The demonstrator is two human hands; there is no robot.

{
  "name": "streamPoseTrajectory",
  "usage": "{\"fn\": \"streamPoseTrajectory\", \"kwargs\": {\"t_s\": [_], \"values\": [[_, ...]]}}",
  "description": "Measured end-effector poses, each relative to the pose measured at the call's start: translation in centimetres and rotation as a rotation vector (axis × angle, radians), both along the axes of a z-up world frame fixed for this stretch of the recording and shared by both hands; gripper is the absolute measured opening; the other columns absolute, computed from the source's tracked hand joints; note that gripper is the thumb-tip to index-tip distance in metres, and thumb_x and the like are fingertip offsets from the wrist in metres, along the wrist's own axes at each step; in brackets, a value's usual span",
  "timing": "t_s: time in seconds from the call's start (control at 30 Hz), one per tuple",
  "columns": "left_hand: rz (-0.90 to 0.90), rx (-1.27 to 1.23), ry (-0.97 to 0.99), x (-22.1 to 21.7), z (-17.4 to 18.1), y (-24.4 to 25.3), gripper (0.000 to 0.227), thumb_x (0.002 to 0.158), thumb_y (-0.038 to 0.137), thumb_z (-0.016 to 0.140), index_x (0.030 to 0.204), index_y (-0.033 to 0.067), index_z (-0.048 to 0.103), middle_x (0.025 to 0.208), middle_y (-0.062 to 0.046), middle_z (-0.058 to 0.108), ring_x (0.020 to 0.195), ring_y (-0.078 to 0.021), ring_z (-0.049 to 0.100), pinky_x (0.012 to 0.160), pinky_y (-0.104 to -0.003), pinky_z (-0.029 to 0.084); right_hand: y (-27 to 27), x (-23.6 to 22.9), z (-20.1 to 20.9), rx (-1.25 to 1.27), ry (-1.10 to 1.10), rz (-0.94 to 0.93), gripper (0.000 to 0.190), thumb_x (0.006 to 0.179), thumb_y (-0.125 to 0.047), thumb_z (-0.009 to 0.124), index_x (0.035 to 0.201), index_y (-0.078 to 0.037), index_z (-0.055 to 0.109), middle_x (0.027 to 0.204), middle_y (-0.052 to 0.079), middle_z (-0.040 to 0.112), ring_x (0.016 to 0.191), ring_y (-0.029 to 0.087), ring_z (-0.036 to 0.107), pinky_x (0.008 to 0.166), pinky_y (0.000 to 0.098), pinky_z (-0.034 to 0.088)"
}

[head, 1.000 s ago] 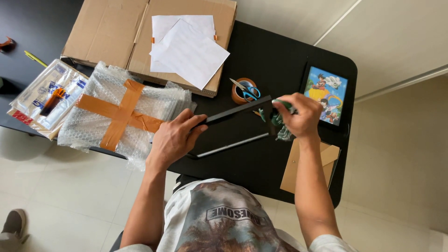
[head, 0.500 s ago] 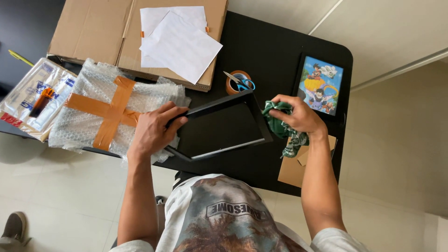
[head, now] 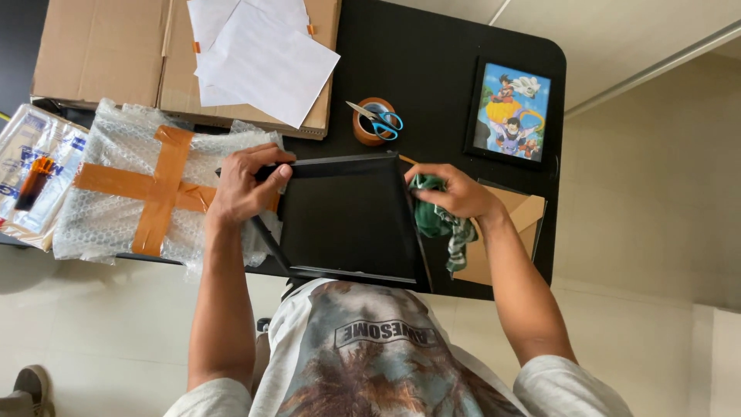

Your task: The person wipes a wooden picture frame backing and then a piece of glass with a cloth before placing the glass into a black frame.

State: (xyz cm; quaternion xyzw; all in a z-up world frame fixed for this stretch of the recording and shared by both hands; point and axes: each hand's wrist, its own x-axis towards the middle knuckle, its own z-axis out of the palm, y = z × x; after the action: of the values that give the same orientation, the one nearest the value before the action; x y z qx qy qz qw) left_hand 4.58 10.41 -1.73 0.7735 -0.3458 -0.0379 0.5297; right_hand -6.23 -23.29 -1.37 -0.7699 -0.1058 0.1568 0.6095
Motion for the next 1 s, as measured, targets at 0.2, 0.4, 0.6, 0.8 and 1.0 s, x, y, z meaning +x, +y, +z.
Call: {"fn": "streamPoseTrajectory", "kwargs": {"t_s": [0.2, 0.4, 0.6, 0.8, 1.0], "values": [[0.191, -0.088, 0.085, 1.1, -3.4, -0.3, 0.022, 0.1, 0.023, 0.052, 0.098, 0.0095, 0.068, 0.063, -0.011, 0.05, 0.054, -0.0181, 0.047, 0.053, -0.033, 0.039, -0.7, -1.5, -1.2, 0.025, -0.036, -0.313, 0.024, 0.097, -0.024, 0.055, 0.109, -0.008, 0.067, 0.094, 0.012, 0.068, 0.091, 0.021, 0.061, 0.09, 0.0429, 0.045], [0.489, -0.342, 0.366, -0.7, -10.0, -2.3, 0.025, 0.104, 0.022, 0.042, 0.101, 0.0095, 0.063, 0.066, -0.001, 0.048, 0.048, -0.008, 0.044, 0.045, -0.022, 0.039, 2.1, -4.3, -8.7, 0.497, 0.177, -1.053, 0.074, 0.091, -0.066, 0.043, 0.136, -0.008, 0.049, 0.134, 0.01, 0.053, 0.117, 0.021, 0.054, 0.106, 0.0391, 0.041], [0.551, -0.51, 0.59, -3.5, -12.4, -4.1, 0.026, 0.104, 0.024, 0.039, 0.097, 0.0074, 0.057, 0.067, -0.002, 0.046, 0.044, -0.0074, 0.044, 0.043, -0.018, 0.037, 4.4, -2.0, -7.9, 0.119, -0.243, -0.653, 0.05, 0.085, -0.029, 0.073, 0.125, -0.005, 0.057, 0.096, 0.013, 0.068, 0.094, 0.015, 0.062, 0.091, 0.0325, 0.047], [0.445, -0.637, 0.916, -7.1, -15.2, -2.5, 0.026, 0.103, 0.028, 0.041, 0.104, 0.0055, 0.054, 0.075, -0.008, 0.05, 0.043, -0.0145, 0.049, 0.039, -0.027, 0.044, 3.9, -1.9, -8.7, 0.039, -0.145, -0.634, 0.02, 0.08, -0.013, 0.077, 0.098, -0.006, 0.071, 0.088, 0.007, 0.07, 0.082, 0.009, 0.06, 0.082, 0.0281, 0.049], [0.423, -0.708, 0.937, -6.8, -12.6, -2.6, 0.023, 0.102, 0.025, 0.043, 0.105, 0.004, 0.053, 0.073, -0.009, 0.048, 0.039, -0.0142, 0.046, 0.037, -0.027, 0.041, 2.5, -1.4, -9.8, -0.091, -0.172, -0.915, 0.024, 0.085, -0.027, 0.075, 0.101, -0.009, 0.068, 0.082, 0.0, 0.063, 0.08, 0.006, 0.054, 0.075, 0.0255, 0.046]]}}
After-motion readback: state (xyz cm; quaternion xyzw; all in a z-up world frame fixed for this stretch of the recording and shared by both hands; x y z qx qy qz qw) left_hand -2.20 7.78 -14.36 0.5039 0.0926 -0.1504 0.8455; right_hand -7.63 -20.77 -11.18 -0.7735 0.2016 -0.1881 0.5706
